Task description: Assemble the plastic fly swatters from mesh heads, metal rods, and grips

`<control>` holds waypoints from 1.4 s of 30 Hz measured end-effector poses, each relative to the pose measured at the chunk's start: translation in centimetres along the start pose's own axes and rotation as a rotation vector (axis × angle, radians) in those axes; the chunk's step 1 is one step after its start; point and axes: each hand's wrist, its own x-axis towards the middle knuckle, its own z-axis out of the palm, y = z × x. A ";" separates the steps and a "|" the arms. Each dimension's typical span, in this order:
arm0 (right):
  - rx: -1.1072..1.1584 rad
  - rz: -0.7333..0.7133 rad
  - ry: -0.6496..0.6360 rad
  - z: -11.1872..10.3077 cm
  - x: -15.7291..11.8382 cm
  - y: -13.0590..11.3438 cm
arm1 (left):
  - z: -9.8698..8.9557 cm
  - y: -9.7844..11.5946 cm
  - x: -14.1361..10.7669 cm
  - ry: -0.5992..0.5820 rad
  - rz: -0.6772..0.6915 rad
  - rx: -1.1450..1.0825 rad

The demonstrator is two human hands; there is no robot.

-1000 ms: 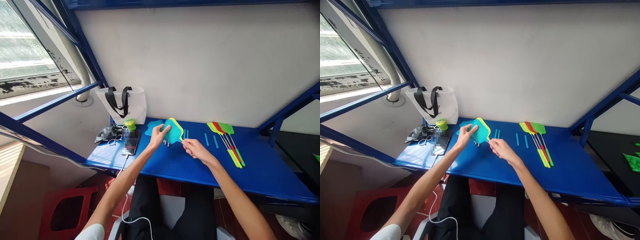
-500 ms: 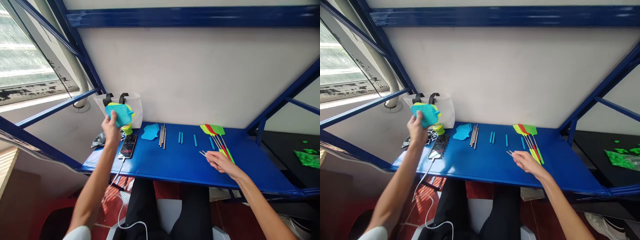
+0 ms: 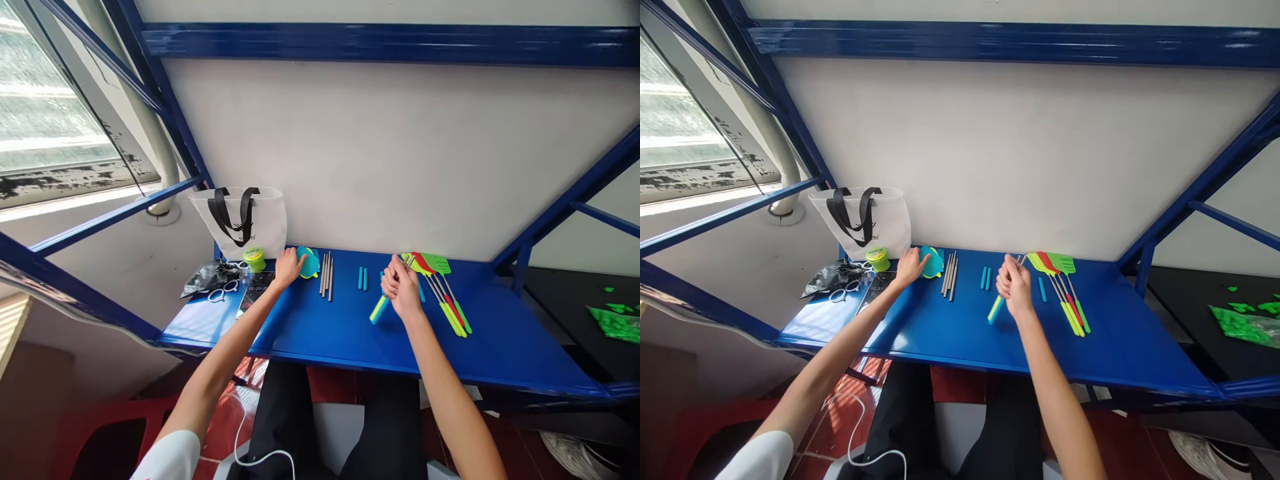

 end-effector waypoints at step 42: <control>0.400 0.230 0.211 -7.1 8.6 8.6 | 5.5 15.6 -5.0 -0.470 0.134 0.235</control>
